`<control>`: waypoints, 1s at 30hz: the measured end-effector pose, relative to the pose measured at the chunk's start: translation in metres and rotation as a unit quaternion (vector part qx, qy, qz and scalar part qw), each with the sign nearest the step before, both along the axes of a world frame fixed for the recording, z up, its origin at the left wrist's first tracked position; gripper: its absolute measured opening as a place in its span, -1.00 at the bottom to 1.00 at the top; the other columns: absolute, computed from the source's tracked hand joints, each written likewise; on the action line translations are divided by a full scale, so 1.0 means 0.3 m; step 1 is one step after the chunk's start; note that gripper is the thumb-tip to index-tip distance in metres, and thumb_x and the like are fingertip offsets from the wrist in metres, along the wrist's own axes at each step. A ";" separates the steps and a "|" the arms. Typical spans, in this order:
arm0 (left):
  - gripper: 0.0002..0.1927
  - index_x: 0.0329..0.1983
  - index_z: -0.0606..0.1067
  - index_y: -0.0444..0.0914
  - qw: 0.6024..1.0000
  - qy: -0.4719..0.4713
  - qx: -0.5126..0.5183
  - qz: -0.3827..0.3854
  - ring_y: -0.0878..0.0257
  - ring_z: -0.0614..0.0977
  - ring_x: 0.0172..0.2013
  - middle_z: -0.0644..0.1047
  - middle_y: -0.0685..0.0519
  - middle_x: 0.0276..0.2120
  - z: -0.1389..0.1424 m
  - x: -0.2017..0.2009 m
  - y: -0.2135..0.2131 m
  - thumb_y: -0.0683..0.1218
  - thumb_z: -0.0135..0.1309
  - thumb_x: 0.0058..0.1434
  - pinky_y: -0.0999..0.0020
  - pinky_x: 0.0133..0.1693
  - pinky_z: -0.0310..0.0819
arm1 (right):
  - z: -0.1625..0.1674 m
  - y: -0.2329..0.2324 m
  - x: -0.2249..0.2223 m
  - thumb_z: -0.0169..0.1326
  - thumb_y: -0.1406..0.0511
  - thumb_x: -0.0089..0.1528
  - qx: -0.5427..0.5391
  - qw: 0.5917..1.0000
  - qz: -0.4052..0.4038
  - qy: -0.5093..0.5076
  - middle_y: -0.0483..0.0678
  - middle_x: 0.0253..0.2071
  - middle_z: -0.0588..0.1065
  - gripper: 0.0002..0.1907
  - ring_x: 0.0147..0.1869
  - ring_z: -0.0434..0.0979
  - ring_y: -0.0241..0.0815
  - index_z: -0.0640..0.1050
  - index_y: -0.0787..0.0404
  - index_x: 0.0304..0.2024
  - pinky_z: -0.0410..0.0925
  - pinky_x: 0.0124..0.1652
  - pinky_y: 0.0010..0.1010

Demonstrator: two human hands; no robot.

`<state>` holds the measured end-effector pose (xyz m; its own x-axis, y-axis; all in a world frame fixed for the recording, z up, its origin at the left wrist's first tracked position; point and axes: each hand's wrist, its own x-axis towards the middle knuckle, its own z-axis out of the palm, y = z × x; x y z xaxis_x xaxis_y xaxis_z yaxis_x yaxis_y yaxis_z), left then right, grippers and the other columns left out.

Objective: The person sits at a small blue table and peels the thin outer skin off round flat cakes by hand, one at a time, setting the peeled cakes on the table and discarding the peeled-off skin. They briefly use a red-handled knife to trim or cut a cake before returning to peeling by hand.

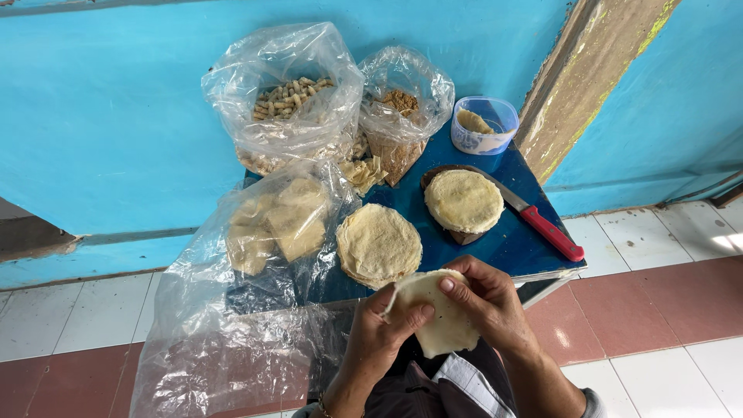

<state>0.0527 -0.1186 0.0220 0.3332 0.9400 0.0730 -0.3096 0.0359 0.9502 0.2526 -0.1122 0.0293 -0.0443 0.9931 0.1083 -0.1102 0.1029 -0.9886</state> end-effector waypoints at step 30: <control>-0.74 -0.09 0.67 -0.35 0.999 0.021 -0.002 0.026 0.36 0.66 -0.28 0.69 -0.01 -0.30 0.024 -0.032 -0.048 -0.10 0.29 0.22 0.43 -0.22 0.55 | 0.006 -0.010 -0.041 0.19 0.31 0.27 0.063 0.998 0.005 -0.018 -0.12 -0.31 0.57 -0.84 -0.24 0.53 -0.43 0.62 0.30 -0.19 0.41 -0.29 -0.53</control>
